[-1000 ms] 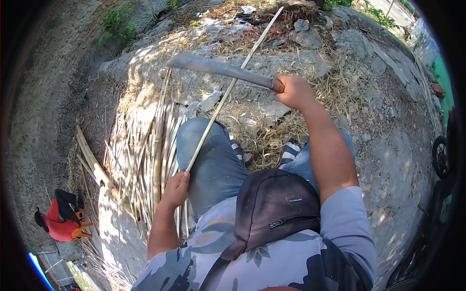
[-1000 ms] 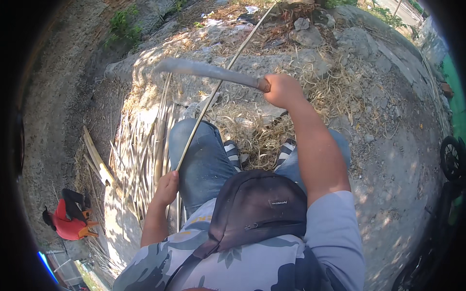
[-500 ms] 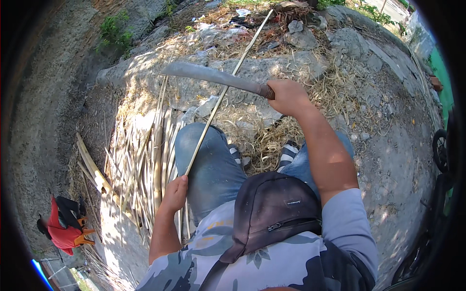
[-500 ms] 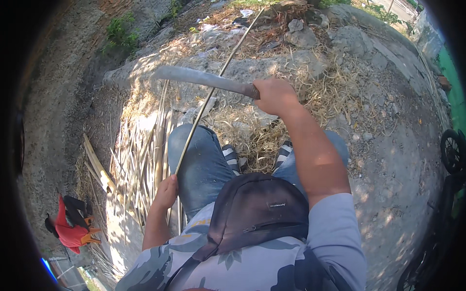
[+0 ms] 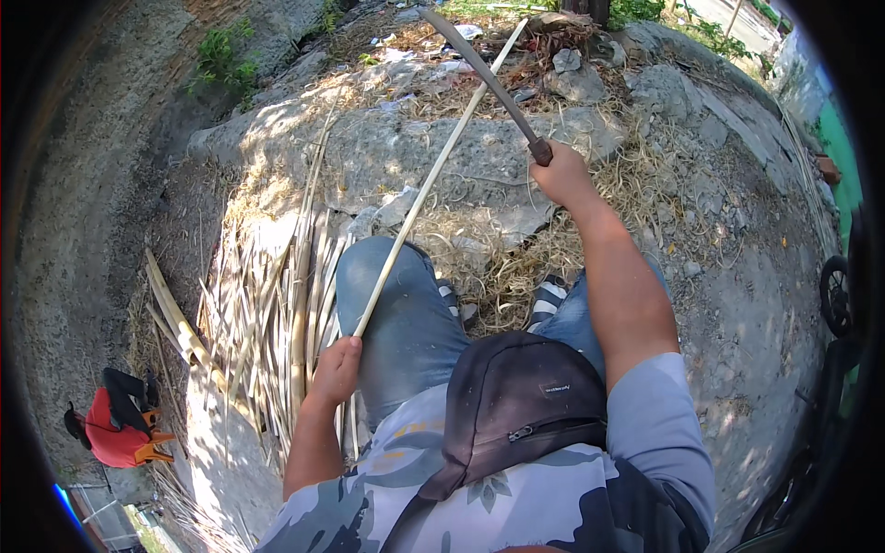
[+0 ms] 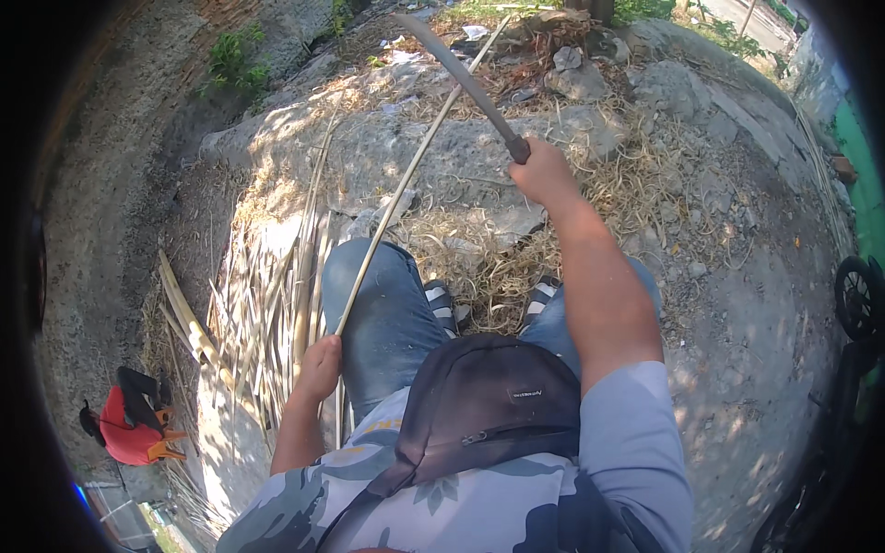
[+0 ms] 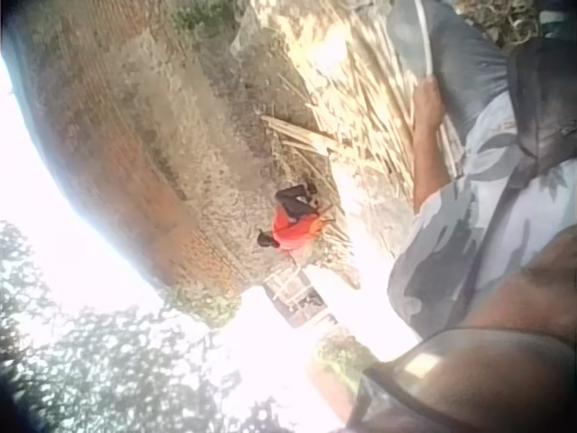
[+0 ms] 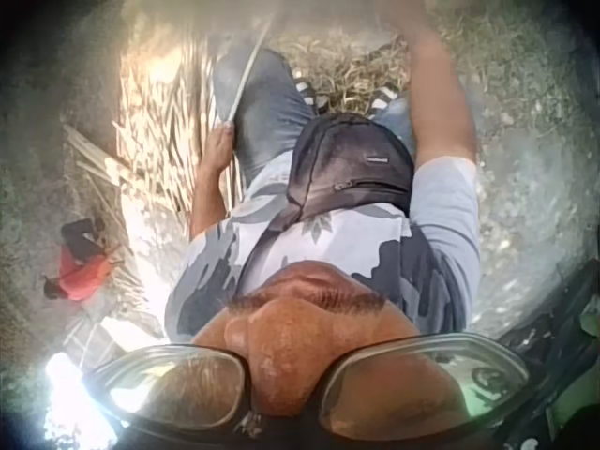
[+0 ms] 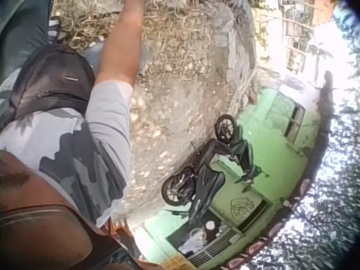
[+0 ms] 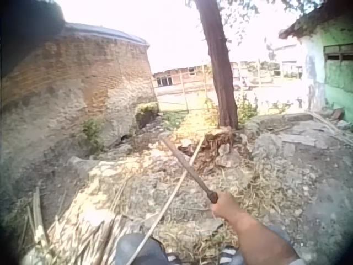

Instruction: The person scrapes and smooths bamboo strips using a knife.

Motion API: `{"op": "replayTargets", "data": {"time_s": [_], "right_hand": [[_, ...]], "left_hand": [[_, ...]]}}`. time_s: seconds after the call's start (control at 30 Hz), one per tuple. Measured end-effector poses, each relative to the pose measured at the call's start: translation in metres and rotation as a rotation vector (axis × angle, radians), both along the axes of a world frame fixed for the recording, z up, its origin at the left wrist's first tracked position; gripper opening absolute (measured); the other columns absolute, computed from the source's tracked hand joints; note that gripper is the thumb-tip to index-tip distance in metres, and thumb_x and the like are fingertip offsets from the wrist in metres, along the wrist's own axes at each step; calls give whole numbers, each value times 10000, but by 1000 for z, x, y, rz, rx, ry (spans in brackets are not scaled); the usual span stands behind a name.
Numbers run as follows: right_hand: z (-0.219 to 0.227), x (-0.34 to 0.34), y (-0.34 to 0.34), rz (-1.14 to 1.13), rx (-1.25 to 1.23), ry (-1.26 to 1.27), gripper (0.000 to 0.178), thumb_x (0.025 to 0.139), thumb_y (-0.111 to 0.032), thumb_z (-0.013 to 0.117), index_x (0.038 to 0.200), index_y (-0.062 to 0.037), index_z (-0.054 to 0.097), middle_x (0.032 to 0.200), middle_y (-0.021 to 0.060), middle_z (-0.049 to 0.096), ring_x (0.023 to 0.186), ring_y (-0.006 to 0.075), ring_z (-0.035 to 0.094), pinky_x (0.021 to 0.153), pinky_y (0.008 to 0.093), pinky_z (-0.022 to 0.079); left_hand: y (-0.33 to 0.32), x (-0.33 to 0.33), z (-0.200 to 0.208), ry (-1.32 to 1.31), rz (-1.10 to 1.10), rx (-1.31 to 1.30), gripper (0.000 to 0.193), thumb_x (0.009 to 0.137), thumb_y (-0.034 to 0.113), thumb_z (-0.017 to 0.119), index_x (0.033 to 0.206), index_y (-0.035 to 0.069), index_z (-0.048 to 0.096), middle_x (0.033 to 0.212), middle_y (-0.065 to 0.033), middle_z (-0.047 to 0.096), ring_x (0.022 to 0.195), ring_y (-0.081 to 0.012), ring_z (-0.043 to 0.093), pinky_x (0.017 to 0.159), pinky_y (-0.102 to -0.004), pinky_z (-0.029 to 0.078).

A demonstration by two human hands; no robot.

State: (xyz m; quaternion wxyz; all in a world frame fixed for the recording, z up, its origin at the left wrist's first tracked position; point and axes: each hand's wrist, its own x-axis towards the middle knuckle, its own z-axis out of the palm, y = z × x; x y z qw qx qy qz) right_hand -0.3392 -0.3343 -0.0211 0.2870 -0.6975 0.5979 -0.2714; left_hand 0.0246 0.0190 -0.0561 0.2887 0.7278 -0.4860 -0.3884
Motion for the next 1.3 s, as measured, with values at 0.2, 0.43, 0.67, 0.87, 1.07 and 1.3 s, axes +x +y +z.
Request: {"op": "replayTargets", "data": {"time_s": [0.2,0.43,0.67,0.87,1.07,1.3], "right_hand": [[11,11,19,43,-28,101,262,798,-225,688,1020,-86,692,939,191,713,925,382,691,801,484,538],[44,34,56,597,-185,519,200,777,-230,696,947,-130,665,860,125,710,862,349,700,761,492,550],[44,21,42,560,-163,542,204,770,-214,708,959,-145,678,926,105,724,929,327,696,810,470,542],[12,-25,-4,50,165,-33,303,812,-234,687,1068,-73,689,895,145,707,854,298,693,774,422,516],[22,-9,6,3,95,58,314,797,-241,694,1038,-39,685,941,175,718,895,344,698,801,444,525],[24,-8,9,22,20,84,308,799,-257,697,1007,-31,675,957,198,713,918,376,691,815,463,528]], "left_hand": [[-3,-1,16,142,45,133,500,1096,425,411,796,41,519,685,30,463,633,-100,403,577,-294,365],[-5,1,11,49,32,100,537,1093,442,410,762,34,518,668,25,459,626,-101,405,569,-303,363],[2,3,3,-86,0,41,549,1077,450,441,788,-4,545,661,-46,473,643,-143,447,590,-348,393],[-4,-5,11,-52,-12,21,517,1084,413,433,796,-3,539,659,-30,466,646,-130,440,586,-344,387],[-3,2,9,20,-39,40,483,1094,389,417,805,20,531,675,21,450,651,-101,416,581,-304,362],[-2,2,3,10,-12,24,475,1092,391,419,818,24,545,679,17,462,651,-99,434,583,-300,373]]}}
